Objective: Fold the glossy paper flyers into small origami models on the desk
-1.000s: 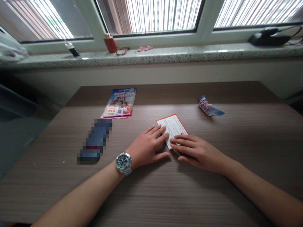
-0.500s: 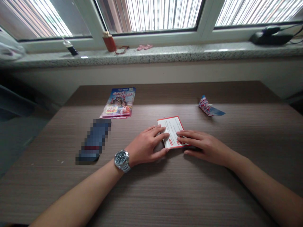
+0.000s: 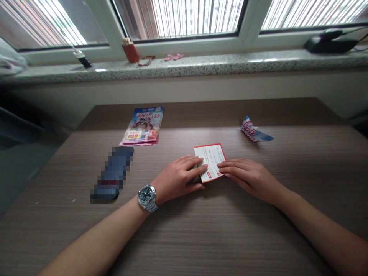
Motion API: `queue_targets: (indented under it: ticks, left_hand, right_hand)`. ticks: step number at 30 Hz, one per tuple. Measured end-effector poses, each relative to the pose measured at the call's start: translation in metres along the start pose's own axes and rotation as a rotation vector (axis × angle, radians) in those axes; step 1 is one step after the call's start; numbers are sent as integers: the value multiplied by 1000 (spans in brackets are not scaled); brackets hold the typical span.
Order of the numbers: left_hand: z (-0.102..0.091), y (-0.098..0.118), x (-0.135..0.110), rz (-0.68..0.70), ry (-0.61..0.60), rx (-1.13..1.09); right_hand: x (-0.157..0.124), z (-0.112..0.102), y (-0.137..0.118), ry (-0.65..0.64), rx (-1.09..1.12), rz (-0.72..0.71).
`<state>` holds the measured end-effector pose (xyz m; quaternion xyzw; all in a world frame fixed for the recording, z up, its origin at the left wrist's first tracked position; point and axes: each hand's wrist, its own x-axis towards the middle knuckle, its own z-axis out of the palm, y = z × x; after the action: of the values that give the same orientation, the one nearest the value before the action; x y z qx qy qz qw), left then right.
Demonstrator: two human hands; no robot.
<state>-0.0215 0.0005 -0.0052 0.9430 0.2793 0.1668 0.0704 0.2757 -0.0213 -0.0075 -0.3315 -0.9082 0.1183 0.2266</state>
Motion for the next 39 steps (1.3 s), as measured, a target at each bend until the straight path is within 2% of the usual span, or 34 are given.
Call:
queue_targets:
  ticks: [6, 12, 19, 26, 34, 39]
  left_hand:
    - [0, 1, 0, -16, 22, -7]
    - [-3, 3, 0, -40, 48, -75]
    - [-4, 3, 1, -47, 1, -88]
    - [-5, 3, 3, -49, 44, -41]
    - [0, 6, 3, -136, 70, -116]
    - [1, 8, 4, -228, 103, -147]
  right_hand:
    - [1, -1, -4, 25, 49, -2]
    - [1, 0, 3, 17, 120, 10]
    - [1, 0, 5, 51, 197, 72]
    - [4, 0, -1, 86, 218, 140]
    - [4, 0, -4, 78, 232, 189]
    - [1, 3, -2, 127, 209, 259]
